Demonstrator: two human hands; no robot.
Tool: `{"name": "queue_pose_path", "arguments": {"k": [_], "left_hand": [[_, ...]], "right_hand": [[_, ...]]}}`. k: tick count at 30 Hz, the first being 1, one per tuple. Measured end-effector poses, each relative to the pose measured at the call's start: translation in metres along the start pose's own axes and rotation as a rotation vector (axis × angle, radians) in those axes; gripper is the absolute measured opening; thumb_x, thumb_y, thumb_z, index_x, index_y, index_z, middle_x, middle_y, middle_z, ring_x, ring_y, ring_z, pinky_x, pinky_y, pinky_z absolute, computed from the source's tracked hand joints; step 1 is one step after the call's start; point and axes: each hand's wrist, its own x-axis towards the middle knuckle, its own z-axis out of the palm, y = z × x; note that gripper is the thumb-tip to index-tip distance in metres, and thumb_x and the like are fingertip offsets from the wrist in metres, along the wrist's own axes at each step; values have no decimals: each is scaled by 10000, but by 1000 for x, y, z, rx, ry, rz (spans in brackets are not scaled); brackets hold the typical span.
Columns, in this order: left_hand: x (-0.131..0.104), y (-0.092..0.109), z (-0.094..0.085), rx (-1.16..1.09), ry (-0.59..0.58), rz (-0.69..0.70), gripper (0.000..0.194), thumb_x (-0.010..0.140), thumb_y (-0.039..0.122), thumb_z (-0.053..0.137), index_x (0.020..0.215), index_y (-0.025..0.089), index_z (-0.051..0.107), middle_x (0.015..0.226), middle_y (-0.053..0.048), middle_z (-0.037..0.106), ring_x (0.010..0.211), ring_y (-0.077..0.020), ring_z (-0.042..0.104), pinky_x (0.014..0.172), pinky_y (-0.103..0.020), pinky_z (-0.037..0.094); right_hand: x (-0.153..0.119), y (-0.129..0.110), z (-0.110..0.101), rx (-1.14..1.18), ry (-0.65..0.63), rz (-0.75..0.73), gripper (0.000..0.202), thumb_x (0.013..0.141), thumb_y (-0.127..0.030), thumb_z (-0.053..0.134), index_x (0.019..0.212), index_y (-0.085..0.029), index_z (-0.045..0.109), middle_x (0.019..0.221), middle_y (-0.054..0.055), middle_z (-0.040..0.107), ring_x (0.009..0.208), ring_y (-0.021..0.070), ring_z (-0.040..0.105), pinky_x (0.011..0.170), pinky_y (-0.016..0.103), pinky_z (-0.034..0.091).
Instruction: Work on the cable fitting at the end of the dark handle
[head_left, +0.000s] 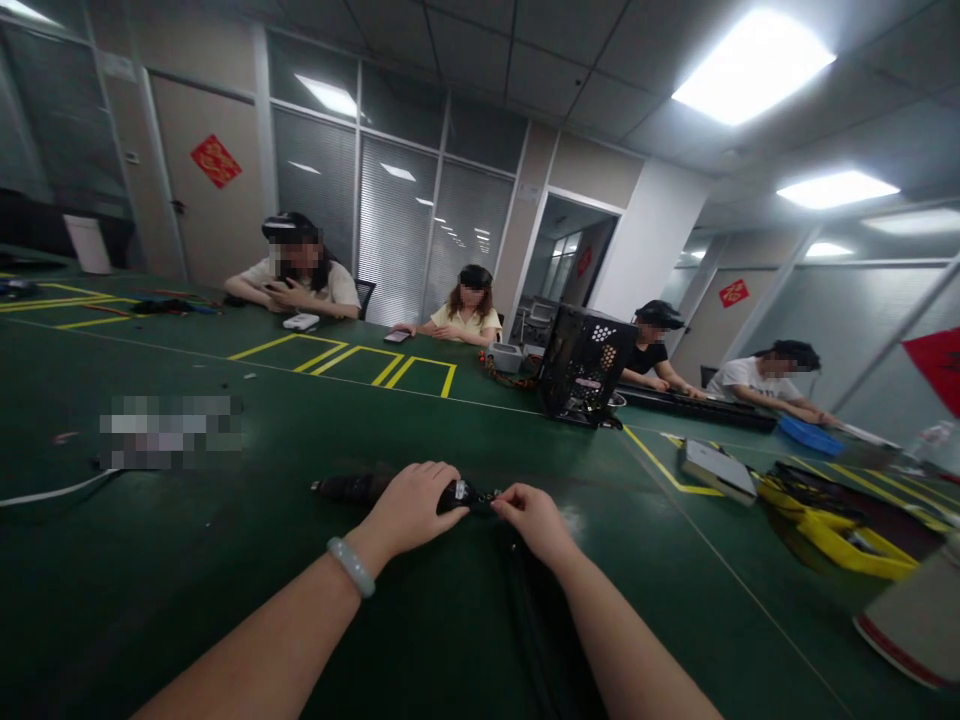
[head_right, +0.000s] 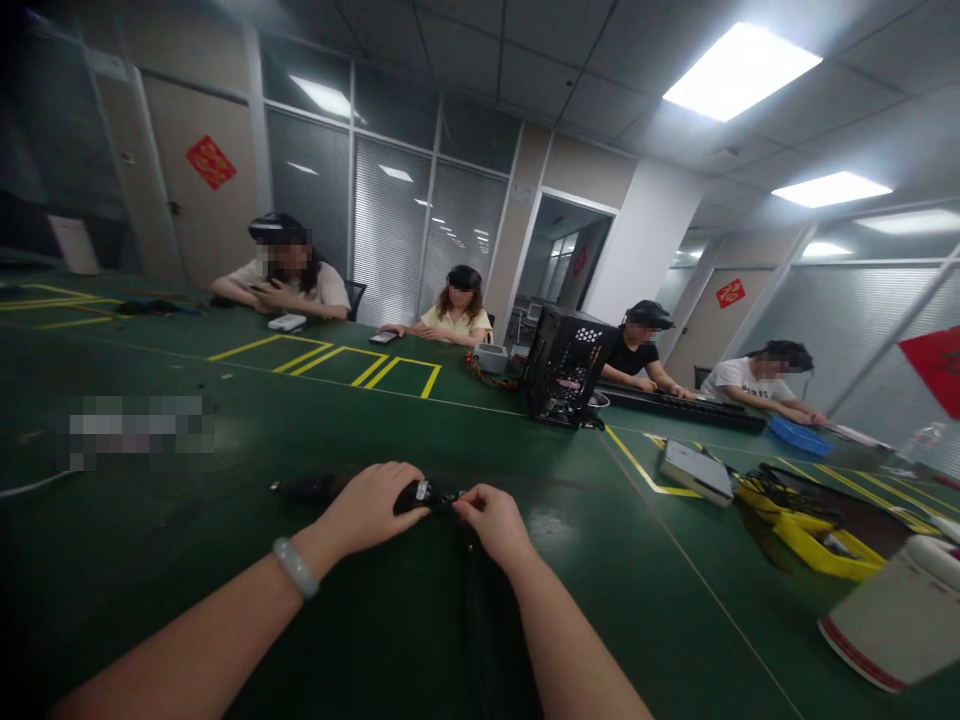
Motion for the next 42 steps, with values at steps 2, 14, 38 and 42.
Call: {"name": "queue_pose_path", "arguments": {"k": [2, 14, 38, 42], "left_hand": [[2, 7, 1, 2, 2, 24, 393, 834, 460, 606, 1159, 247, 548, 1126, -39, 600, 1056, -239, 538, 957, -388, 372], [22, 31, 11, 116, -169, -47, 183, 829, 321, 596, 984, 226, 619, 1049, -57, 557, 971, -236, 567, 799, -341, 440], [10, 19, 8, -26, -249, 30, 189, 800, 245, 556, 987, 276, 563, 981, -2, 585, 847, -192, 582, 710, -312, 408], [11, 12, 7, -3, -223, -1, 175, 810, 271, 573, 985, 277, 567, 987, 7, 583, 849, -185, 583, 713, -307, 408]], "right_hand": [[-3, -3, -2, -35, -17, -11, 174, 803, -349, 649, 814, -177, 676, 742, 2, 678, 660, 144, 589, 576, 222, 397], [-14, -19, -13, -125, -35, -41, 134, 816, -321, 649, 799, -194, 691, 719, -23, 673, 644, 124, 567, 560, 209, 369], [-20, -22, -9, -132, -192, 18, 122, 825, -332, 646, 820, -212, 666, 697, -23, 701, 643, 134, 614, 563, 216, 373], [-15, -22, -3, -134, -63, 5, 140, 863, -323, 603, 799, -203, 637, 710, -22, 702, 651, 127, 602, 581, 212, 371]]}}
